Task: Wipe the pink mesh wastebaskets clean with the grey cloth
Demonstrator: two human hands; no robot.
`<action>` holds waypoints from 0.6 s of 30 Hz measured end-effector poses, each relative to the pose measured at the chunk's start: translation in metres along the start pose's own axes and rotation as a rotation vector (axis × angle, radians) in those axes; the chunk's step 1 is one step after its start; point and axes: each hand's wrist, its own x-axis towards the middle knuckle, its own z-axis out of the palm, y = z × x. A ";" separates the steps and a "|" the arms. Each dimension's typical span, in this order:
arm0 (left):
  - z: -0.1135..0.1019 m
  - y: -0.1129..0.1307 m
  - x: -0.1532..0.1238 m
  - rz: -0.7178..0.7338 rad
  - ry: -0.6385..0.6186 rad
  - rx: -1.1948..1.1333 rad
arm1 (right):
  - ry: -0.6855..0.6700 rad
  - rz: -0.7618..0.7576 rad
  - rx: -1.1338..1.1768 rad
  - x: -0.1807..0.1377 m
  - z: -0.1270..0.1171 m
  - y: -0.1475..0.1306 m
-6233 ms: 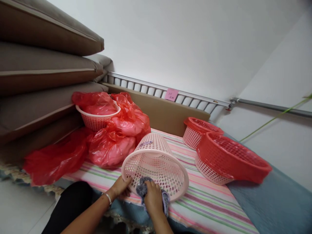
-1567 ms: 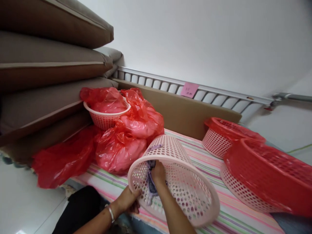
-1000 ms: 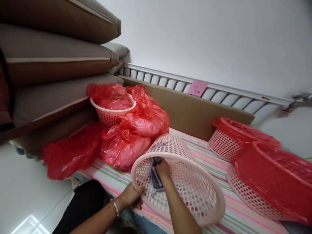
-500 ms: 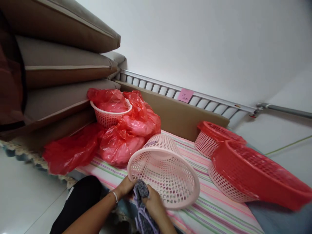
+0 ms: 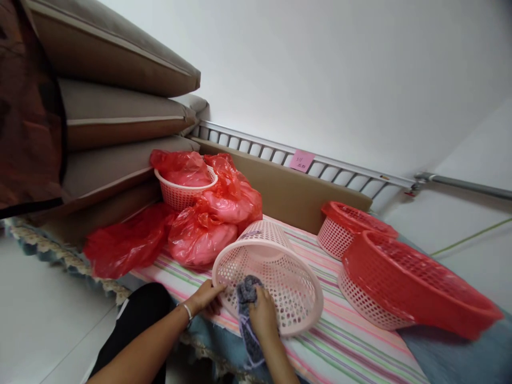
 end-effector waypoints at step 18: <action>-0.009 -0.009 0.009 0.044 -0.013 0.082 | -0.001 -0.100 -0.129 0.056 0.038 -0.021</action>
